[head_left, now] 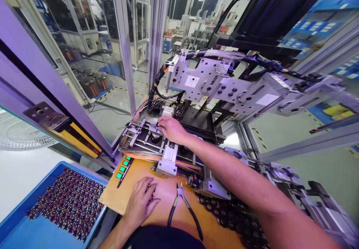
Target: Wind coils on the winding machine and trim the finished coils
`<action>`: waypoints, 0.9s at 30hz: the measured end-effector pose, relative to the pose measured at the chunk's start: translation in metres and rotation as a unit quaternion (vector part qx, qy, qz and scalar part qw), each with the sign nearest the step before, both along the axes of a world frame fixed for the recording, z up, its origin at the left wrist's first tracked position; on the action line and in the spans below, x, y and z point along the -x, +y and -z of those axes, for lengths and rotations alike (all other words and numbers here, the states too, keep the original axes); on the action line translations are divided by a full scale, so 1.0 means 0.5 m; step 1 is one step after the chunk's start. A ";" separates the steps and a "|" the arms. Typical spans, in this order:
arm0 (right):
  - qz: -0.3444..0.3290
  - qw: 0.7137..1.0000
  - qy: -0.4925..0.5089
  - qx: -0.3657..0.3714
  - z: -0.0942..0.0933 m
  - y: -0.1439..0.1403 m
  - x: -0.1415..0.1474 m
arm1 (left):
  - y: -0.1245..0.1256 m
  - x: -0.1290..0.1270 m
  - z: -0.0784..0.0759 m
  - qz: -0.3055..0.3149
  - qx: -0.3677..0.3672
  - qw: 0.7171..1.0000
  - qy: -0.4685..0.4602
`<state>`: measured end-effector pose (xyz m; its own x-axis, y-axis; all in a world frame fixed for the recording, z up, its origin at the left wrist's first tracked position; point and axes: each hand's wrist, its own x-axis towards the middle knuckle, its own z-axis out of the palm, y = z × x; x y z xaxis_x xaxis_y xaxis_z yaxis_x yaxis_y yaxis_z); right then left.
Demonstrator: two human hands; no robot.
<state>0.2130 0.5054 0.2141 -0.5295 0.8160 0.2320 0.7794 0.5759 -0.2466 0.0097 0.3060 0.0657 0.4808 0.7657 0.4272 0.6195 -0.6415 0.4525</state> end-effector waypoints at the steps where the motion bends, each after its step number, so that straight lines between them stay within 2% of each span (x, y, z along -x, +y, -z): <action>1: 0.007 1.000 -0.011 0.000 -0.002 0.000 0.004 | 0.001 0.000 0.000 0.001 0.000 1.000 -0.001; 6: 0.022 0.998 -0.064 0.002 -0.015 -0.001 0.020 | 0.004 0.002 -0.002 0.005 -0.001 1.000 0.001; 11: 0.004 0.995 -0.099 -0.009 -0.026 -0.027 0.008 | 0.005 0.006 -0.005 0.002 -0.005 1.000 -0.002; 18: -0.034 0.996 -0.080 -0.030 -0.022 -0.061 0.003 | -0.004 0.004 -0.014 -0.011 -0.062 0.998 -0.012; 21: -0.017 0.997 -0.021 -0.069 -0.048 -0.083 -0.015 | -0.004 0.022 -0.044 -0.025 -0.113 0.993 -0.017; 23: 0.014 0.993 0.037 -0.109 -0.067 -0.126 -0.039 | 0.016 0.040 -0.081 -0.042 -0.140 0.989 -0.013; 25: 0.037 0.985 0.095 -0.143 -0.079 -0.195 -0.063 | 0.061 0.050 -0.128 -0.060 -0.156 0.986 0.000; 27: 0.031 0.979 0.135 -0.152 -0.076 -0.281 -0.079 | 0.128 0.043 -0.175 -0.065 -0.158 0.985 0.024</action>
